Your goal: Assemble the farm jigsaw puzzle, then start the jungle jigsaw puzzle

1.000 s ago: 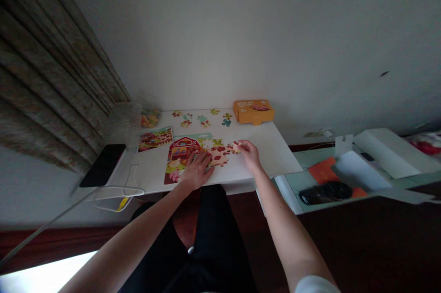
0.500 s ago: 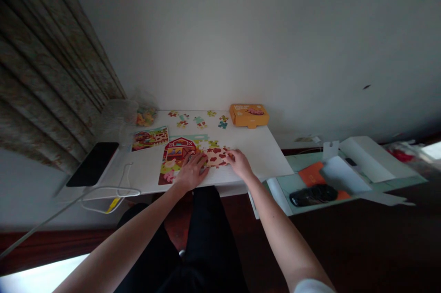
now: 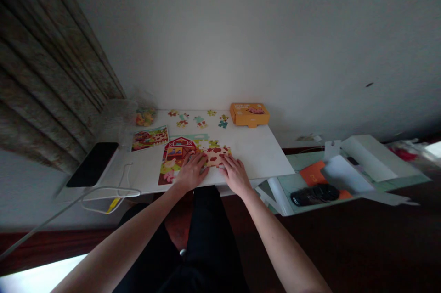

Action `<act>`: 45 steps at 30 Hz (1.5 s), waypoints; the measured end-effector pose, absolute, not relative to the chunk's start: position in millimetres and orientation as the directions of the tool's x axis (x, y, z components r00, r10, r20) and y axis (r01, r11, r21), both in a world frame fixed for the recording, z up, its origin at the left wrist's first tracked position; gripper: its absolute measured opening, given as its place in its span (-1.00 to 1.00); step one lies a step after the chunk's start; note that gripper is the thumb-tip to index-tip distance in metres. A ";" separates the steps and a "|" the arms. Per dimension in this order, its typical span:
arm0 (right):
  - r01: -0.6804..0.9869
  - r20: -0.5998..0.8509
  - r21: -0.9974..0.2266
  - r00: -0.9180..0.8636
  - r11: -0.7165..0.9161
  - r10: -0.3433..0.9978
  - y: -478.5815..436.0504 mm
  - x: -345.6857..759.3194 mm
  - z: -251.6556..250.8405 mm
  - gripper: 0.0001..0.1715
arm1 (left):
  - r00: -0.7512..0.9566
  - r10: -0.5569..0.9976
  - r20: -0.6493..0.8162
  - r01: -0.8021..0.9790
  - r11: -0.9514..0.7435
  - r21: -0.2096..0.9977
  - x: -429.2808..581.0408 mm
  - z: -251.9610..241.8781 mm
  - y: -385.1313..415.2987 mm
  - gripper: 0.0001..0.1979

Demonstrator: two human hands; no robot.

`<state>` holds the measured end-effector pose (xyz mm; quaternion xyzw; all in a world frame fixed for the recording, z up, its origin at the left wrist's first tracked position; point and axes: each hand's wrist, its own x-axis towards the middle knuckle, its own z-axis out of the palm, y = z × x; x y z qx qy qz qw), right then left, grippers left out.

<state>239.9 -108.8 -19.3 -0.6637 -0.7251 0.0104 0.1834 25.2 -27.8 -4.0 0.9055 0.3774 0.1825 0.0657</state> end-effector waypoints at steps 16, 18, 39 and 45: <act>0.924 0.400 -0.377 0.101 0.063 0.911 -53.1 285.6 -12.1 -0.58 | 0.660 0.695 0.284 0.657 -0.718 0.231 23.9 -2.5 -27.3 -0.60; 0.916 0.398 -0.400 0.190 -0.016 0.897 -36.2 296.8 -16.7 -0.57 | 0.659 0.697 0.282 0.657 -0.717 0.235 23.7 -1.3 -27.6 -0.61; 0.943 0.344 -0.303 0.245 -0.139 0.906 -20.9 295.6 -27.5 -0.62 | 0.269 0.962 0.044 0.908 -0.269 0.323 86.3 29.3 124.9 -0.62; 0.939 0.334 -0.306 0.262 -0.159 0.905 -20.9 293.6 -24.8 -0.64 | 0.247 0.968 0.051 0.926 -0.251 0.283 101.1 22.5 141.9 -0.69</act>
